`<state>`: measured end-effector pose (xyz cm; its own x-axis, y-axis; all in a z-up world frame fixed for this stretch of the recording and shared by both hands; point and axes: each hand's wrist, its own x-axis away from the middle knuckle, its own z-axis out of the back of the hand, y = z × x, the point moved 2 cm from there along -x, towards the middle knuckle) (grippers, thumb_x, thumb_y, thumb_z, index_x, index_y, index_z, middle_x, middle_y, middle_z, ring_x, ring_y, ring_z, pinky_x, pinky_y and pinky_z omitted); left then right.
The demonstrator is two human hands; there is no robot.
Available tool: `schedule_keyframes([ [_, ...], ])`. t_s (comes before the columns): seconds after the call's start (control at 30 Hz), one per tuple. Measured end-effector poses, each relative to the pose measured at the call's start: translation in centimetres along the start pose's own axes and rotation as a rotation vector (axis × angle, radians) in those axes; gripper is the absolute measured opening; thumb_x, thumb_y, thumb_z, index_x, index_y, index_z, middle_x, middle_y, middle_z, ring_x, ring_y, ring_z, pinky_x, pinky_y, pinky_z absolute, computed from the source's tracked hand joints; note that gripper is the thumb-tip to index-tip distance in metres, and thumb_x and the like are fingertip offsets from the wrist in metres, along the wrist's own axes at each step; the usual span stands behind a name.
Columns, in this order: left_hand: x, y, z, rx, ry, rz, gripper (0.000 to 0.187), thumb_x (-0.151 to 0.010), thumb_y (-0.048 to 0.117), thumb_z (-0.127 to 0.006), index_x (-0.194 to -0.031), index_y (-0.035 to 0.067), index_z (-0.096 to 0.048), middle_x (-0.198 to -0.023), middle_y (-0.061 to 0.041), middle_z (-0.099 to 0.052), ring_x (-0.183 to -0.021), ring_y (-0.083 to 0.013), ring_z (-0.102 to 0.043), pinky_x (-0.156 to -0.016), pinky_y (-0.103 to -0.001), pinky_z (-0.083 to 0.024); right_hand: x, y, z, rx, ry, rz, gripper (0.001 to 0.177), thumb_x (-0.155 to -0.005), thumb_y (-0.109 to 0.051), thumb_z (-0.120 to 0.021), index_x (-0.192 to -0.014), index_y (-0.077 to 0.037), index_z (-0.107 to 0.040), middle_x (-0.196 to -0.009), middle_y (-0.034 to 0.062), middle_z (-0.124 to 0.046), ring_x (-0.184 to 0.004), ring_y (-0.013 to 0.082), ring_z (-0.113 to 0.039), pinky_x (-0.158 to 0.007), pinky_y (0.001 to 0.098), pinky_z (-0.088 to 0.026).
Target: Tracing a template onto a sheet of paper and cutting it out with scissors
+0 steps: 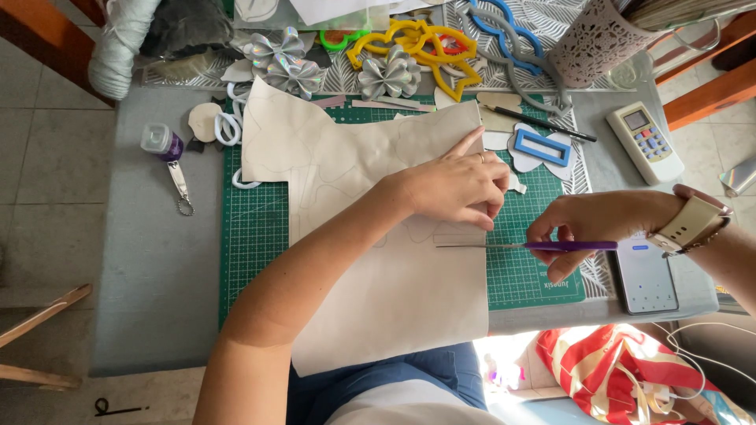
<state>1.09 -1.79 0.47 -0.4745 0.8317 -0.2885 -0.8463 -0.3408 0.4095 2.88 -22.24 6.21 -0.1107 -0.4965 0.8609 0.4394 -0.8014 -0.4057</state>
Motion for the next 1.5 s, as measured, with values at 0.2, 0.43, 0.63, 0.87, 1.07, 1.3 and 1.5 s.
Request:
schedule_keyframes([
  [0.2,-0.1,0.8,0.7,0.065,0.045,-0.017,0.020,-0.090,0.039,-0.076,-0.079,0.023,-0.070,-0.101,0.003,-0.057,-0.109,-0.0206,-0.058,-0.119,-0.070,-0.003,-1.2,0.0,-0.1,-0.037,-0.050,0.030,0.034,-0.075,-0.043,-0.092,-0.086,-0.018,-0.073,-0.074,-0.0045,-0.072,-0.068,0.0104,-0.063,-0.068,0.0248,-0.057],
  [0.43,-0.3,0.8,0.3,0.046,0.061,-0.023,0.021,-0.088,0.040,-0.079,-0.078,0.025,-0.069,-0.099,0.004,-0.056,-0.107,-0.0198,-0.057,-0.118,-0.070,-0.004,-1.2,0.1,-0.3,-0.001,0.012,0.048,0.037,-0.069,-0.043,-0.099,-0.075,-0.015,-0.076,-0.059,-0.0037,-0.067,-0.055,0.0096,-0.054,-0.056,0.0245,-0.048],
  [0.63,-0.5,1.2,0.3,0.076,0.133,-0.061,0.022,-0.087,0.038,-0.080,-0.080,0.022,-0.068,-0.100,0.003,-0.050,-0.107,-0.0181,-0.055,-0.118,-0.069,-0.010,-2.0,-0.8,-0.6,-0.023,-0.014,0.067,0.035,-0.072,-0.045,-0.093,-0.085,-0.018,-0.076,-0.071,-0.0059,-0.074,-0.062,0.0085,-0.063,-0.063,0.0236,-0.057],
  [0.87,-0.7,2.0,0.1,0.001,0.166,-0.107,0.017,-0.086,0.039,-0.080,-0.080,0.025,-0.073,-0.104,0.001,-0.049,-0.113,-0.0203,-0.053,-0.121,-0.065,-0.008,-2.6,-0.3,-1.0,-0.023,0.006,0.153,0.036,-0.072,-0.044,-0.096,-0.073,-0.016,-0.073,-0.057,-0.0044,-0.066,-0.052,0.0077,-0.057,-0.054,0.0225,-0.048],
  [1.07,0.2,3.1,1.2,-0.147,0.237,0.038,0.029,-0.086,0.046,-0.080,-0.098,0.021,-0.070,-0.126,-0.005,-0.051,-0.130,-0.0260,-0.050,-0.121,-0.067,-0.021,-2.7,0.2,-1.4,-0.008,0.038,0.142,0.038,-0.070,-0.045,-0.097,-0.070,-0.015,-0.074,-0.053,-0.0031,-0.066,-0.047,0.0087,-0.056,-0.049,0.0234,-0.047],
  [1.3,10.6,1.5,5.6,-0.378,0.515,0.630,0.059,-0.083,0.039,-0.088,-0.121,0.007,-0.055,-0.115,-0.012,-0.058,-0.099,-0.0325,-0.062,-0.078,-0.044,-0.052,-2.1,-0.1,-1.9,0.005,0.125,0.175,0.042,-0.061,-0.049,-0.101,-0.078,-0.017,-0.079,-0.061,-0.0051,-0.073,-0.054,0.0085,-0.060,-0.052,0.0247,-0.048],
  [1.5,22.9,12.0,3.5,0.654,0.575,1.007,0.078,-0.093,0.040,-0.062,-0.154,0.005,-0.028,-0.162,-0.017,-0.036,-0.147,-0.0291,-0.043,-0.118,-0.043,-0.037,-1.9,0.4,-2.1,-0.051,0.084,0.329,0.045,-0.066,-0.054,-0.094,-0.074,-0.015,-0.075,-0.061,-0.0039,-0.071,-0.052,0.0098,-0.057,-0.050,0.0255,-0.049],
])
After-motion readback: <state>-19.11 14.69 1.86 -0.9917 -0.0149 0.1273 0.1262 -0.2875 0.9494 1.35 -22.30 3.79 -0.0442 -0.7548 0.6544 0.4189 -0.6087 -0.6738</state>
